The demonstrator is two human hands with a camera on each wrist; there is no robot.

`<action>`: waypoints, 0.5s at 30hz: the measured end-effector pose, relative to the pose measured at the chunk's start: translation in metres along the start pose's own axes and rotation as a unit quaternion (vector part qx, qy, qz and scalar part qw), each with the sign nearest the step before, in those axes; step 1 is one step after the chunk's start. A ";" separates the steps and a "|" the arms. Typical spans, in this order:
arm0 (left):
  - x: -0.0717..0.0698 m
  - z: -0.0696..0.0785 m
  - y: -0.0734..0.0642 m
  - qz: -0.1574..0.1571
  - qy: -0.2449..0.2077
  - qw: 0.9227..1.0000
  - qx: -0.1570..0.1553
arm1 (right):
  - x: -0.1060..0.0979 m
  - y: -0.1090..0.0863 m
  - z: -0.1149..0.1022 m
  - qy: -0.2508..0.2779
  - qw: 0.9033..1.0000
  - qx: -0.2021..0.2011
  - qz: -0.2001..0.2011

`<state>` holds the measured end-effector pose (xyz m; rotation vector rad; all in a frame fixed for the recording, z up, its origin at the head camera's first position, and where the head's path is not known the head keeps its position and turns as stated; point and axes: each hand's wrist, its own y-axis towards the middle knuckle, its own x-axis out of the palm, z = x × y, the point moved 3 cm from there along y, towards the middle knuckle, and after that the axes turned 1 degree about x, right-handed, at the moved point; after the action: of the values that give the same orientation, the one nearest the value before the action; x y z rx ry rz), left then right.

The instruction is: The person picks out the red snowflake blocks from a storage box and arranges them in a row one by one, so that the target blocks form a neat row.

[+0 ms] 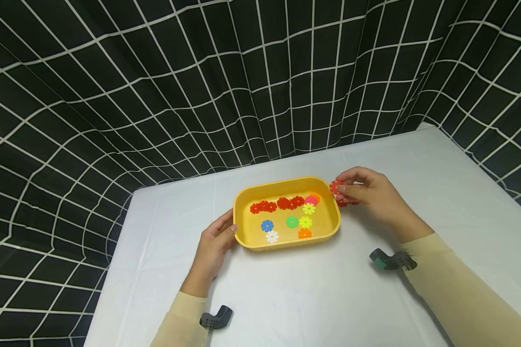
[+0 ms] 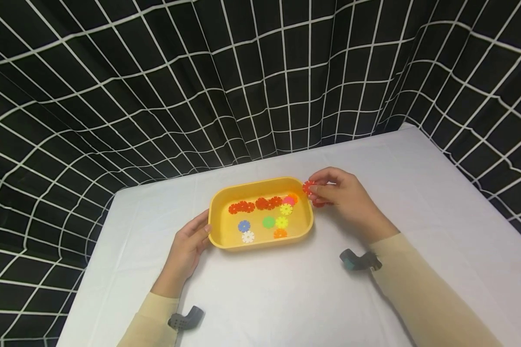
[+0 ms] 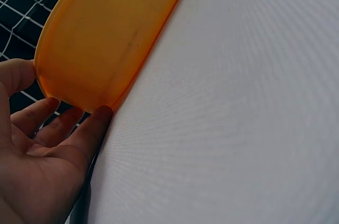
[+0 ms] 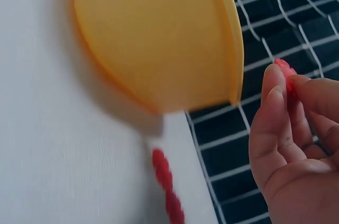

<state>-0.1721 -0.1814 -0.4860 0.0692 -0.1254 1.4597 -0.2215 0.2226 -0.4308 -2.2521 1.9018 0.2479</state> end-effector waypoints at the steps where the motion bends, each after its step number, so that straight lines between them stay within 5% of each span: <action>1: 0.000 0.000 0.000 0.000 -0.001 1.000 0.000 | -0.004 0.000 0.003 -0.004 1.000 -0.002 0.005; 15: -0.001 -0.001 0.000 -0.002 -0.004 1.000 0.003 | -0.048 0.004 0.052 -0.073 0.992 0.058 0.089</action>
<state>-0.1718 -0.1822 -0.4871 0.0795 -0.1266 1.4553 -0.2341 0.2803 -0.4701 -1.9371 1.9863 0.3081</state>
